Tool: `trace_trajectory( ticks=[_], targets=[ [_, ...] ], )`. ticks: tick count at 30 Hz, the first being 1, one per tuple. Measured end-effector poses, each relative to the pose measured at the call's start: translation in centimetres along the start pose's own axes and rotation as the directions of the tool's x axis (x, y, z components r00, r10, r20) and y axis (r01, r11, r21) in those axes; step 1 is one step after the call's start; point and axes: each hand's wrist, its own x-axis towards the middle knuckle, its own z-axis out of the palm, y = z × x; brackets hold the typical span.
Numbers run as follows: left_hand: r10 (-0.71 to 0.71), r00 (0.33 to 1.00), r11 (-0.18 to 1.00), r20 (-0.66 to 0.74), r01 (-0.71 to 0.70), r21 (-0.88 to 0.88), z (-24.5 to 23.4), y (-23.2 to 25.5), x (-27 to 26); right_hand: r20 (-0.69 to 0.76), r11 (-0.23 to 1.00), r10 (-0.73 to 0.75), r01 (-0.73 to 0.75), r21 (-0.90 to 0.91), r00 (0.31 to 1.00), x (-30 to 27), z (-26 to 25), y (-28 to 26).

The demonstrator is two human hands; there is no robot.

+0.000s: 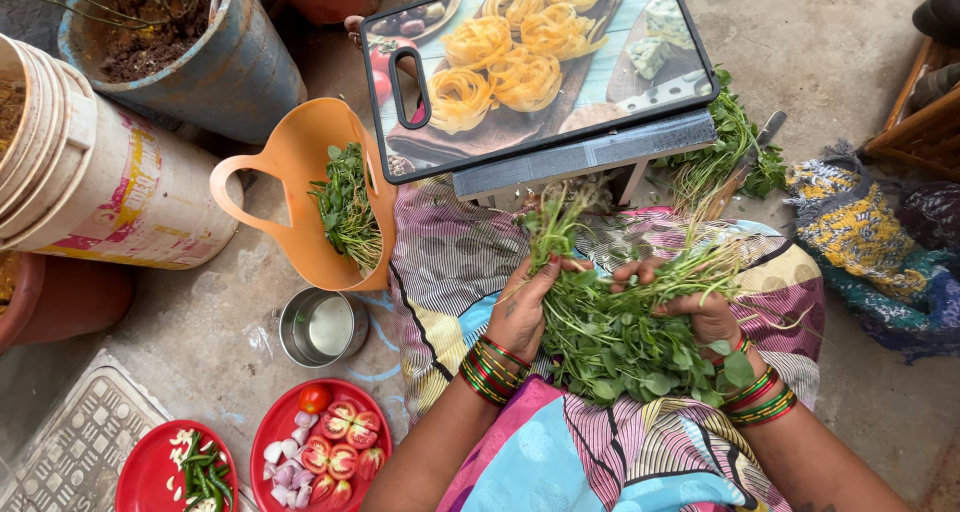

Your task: The person trims the roots off a bunch of green leafy herbs using a knife and then picks through the bundle by hand to separate the leaves and stems from the roots.

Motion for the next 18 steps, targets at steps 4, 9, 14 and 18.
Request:
trace_trajectory(
  ticks=[4,9,14,18],
  targets=[
    [0.036,0.998,0.999,0.056,-0.035,-0.01,0.8,0.8,-0.3,0.072,0.991,-0.046,0.037,0.126,0.996,-0.1,-0.9,-0.2],
    [-0.009,1.0,0.999,-0.003,0.009,-0.032,1.9,1.3,-0.7,0.099,0.989,-0.095,0.083,0.124,0.991,-0.2,-1.8,-0.2],
    [0.003,1.0,0.998,-0.004,-0.004,-0.056,2.3,1.0,-0.7,0.137,0.979,-0.11,0.083,0.188,0.984,-0.5,-1.6,-0.5],
    [0.023,1.0,0.995,-0.015,-0.025,-0.097,2.7,0.8,-0.7,0.164,0.971,-0.14,0.104,0.213,0.977,-0.7,-1.8,-0.4]
  ],
)
